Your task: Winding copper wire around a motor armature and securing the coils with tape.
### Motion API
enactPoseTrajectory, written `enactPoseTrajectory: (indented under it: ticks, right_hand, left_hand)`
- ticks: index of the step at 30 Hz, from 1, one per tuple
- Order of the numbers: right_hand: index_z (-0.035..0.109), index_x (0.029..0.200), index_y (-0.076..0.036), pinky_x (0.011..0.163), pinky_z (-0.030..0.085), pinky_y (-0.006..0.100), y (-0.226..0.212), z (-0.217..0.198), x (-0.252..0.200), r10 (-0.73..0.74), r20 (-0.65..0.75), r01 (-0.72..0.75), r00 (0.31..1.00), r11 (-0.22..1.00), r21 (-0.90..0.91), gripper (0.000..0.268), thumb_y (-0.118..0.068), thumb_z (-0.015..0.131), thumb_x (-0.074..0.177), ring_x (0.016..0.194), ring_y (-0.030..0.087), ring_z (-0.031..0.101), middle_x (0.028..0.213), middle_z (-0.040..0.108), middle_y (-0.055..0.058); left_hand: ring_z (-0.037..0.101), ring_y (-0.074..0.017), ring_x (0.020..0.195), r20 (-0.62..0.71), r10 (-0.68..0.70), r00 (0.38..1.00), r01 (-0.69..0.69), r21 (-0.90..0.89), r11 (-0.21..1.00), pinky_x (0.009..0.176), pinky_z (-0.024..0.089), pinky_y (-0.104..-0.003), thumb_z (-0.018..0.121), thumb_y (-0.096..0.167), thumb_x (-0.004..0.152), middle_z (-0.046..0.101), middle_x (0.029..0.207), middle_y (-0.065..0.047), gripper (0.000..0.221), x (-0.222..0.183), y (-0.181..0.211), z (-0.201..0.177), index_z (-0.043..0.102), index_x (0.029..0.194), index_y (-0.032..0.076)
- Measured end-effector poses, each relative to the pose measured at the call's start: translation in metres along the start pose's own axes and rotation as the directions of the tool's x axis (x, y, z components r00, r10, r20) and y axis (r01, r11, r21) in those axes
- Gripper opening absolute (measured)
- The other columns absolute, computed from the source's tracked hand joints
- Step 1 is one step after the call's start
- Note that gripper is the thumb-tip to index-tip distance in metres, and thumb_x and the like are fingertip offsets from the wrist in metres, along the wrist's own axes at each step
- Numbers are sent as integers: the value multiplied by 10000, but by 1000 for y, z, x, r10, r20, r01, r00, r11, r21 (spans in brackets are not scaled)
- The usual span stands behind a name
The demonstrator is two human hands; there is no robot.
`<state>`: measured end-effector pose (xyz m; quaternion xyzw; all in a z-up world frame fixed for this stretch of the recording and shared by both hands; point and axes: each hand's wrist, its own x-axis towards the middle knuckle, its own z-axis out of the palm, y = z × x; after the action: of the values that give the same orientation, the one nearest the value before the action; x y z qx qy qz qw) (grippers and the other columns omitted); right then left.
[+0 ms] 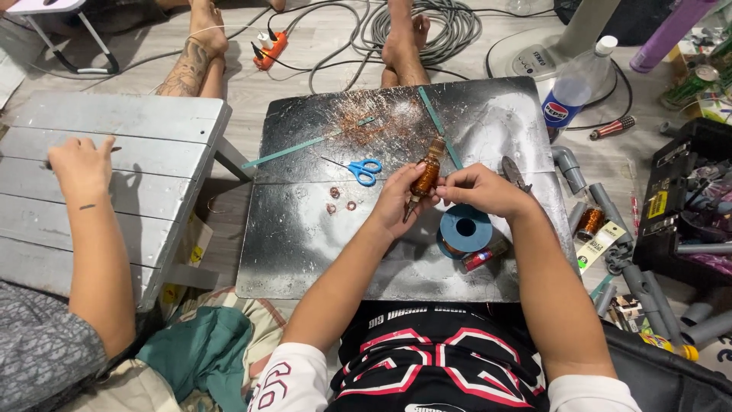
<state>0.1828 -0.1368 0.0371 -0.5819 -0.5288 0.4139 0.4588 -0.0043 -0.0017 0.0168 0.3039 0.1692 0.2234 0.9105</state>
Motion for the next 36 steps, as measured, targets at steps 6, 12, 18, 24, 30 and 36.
enactPoseTrajectory:
  ticks: [6, 12, 18, 24, 30, 36]
  right_hand:
    - [865, 831, -49, 697, 489, 324, -4, 1, -1, 6, 4, -6, 1000, 1000, -10, 244, -176, 813, 1033, 700, 138, 603, 680, 700, 33]
    - [870, 830, -48, 687, 490, 324, 4, -1, 0, 5, 14, -5, 1000, 1000, -13, 253, -187, 812, 1033, 694, 132, 593, 667, 677, 28]
    - [867, 814, -53, 681, 488, 336, -3, 1, -2, 24, 5, -24, 1000, 999, -22, 245, -164, 808, 1024, 672, 144, 586, 648, 657, 31]
    - [852, 790, -48, 672, 492, 349, -5, 1, -2, 35, 6, -35, 999, 999, -25, 265, -172, 807, 1020, 666, 156, 595, 640, 670, 43]
    - [823, 762, -46, 660, 481, 355, -4, 1, -1, 40, 7, -40, 999, 999, -26, 292, -170, 796, 1025, 649, 168, 585, 629, 671, 54]
    - [796, 741, -54, 645, 456, 353, 7, -2, 1, 35, 7, -35, 999, 999, -26, 327, -200, 799, 1033, 646, 164, 565, 626, 650, 44]
  left_hand:
    - [821, -265, 795, -4, -32, 999, 32, -13, 999, 757, 757, -410, 785, 286, 1078, 793, 1045, -321, 286, 9, -4, -12, 692, 1177, 34]
    - [825, -288, 808, -8, -37, 999, 36, -23, 999, 768, 759, -423, 784, 297, 1079, 789, 1055, -335, 311, 12, -6, -17, 703, 1200, 22]
    - [808, -269, 797, -11, -41, 999, 41, -32, 999, 757, 762, -420, 780, 301, 1076, 789, 1048, -330, 329, 9, -2, -13, 704, 1197, 5]
    - [804, -259, 798, -6, -36, 999, 36, -22, 999, 760, 762, -418, 772, 313, 1083, 792, 1042, -319, 339, 7, 1, -11, 708, 1192, -1]
    - [800, -251, 805, 5, -47, 999, 47, -23, 999, 764, 760, -408, 760, 321, 1088, 792, 1044, -314, 357, 6, 3, -9, 707, 1193, -16]
    - [807, -273, 821, 22, -53, 998, 53, -25, 998, 768, 762, -429, 761, 324, 1090, 780, 1054, -335, 381, 7, 1, -10, 705, 1210, -33]
